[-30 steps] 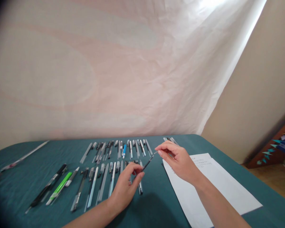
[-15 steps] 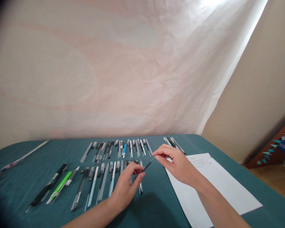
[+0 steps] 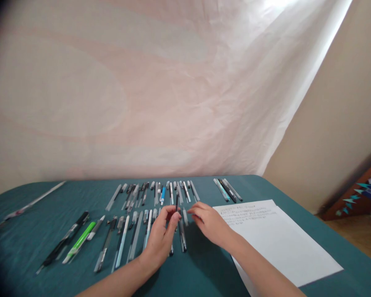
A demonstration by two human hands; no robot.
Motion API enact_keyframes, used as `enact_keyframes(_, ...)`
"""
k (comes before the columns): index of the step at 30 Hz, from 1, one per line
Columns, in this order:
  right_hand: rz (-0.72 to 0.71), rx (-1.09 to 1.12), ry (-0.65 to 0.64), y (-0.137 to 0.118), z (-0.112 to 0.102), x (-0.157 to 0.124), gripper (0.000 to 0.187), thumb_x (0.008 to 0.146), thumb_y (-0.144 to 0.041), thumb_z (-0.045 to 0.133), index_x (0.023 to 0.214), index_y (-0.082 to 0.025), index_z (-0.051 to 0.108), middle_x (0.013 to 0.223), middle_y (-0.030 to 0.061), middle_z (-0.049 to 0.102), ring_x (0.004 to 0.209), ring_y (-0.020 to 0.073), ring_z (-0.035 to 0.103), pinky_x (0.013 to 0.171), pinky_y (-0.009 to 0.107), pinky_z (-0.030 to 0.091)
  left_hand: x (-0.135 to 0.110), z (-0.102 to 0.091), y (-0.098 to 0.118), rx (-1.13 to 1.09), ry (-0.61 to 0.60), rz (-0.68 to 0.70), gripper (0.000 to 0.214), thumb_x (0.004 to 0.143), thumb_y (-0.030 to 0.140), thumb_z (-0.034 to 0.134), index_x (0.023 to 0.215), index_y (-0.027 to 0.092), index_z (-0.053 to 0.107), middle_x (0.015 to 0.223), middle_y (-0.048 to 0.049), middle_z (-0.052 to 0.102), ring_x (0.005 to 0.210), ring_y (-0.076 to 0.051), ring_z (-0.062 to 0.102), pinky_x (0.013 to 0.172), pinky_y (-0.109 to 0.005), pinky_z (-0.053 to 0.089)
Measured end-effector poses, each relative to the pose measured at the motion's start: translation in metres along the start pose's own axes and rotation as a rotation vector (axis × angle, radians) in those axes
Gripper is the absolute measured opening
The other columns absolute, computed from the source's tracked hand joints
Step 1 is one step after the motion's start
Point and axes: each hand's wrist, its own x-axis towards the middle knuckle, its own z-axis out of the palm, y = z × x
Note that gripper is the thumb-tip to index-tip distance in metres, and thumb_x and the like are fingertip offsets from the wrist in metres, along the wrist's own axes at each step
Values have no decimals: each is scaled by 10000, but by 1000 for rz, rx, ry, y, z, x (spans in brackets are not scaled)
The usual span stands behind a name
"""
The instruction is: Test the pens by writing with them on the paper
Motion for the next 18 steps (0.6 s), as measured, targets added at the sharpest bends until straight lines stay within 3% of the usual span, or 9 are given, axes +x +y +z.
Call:
enact_keyframes(4, -39, -137, -45, 0, 22, -4, 345, 838, -118, 388, 1118, -253, 539, 1087, 65, 535, 960, 187, 531, 825, 324, 436, 1, 0, -3, -18, 7, -12, 214, 866, 323, 400, 984, 172, 495, 891, -43, 577, 825, -164, 543, 758, -299, 422)
enact_keyframes(8, -60, -210, -60, 3, 26, -6, 392, 831, -91, 373, 1162, -259, 498, 1170, 67, 485, 1023, 206, 494, 861, 352, 408, 1, 0, -3, -19, -3, 1, 213, 868, 320, 396, 980, 172, 500, 886, -40, 578, 827, -163, 541, 754, -300, 422)
enact_keyframes(14, -30, -224, -30, 5, 25, -6, 252, 839, -148, 408, 1037, -216, 549, 1141, 79, 491, 965, 202, 526, 844, 343, 411, 1, 0, -2, -11, -3, -7, 213, 870, 315, 392, 981, 175, 509, 891, -36, 586, 820, -160, 549, 756, -297, 419)
enact_keyframes(18, 36, -202, 24, 3, 26, -5, 107, 821, -208, 468, 897, -198, 543, 978, 63, 530, 845, 182, 548, 759, 302, 434, 1, 0, -2, -4, -23, -12, 202, 872, 304, 392, 981, 176, 503, 901, -41, 582, 829, -162, 541, 765, -297, 412)
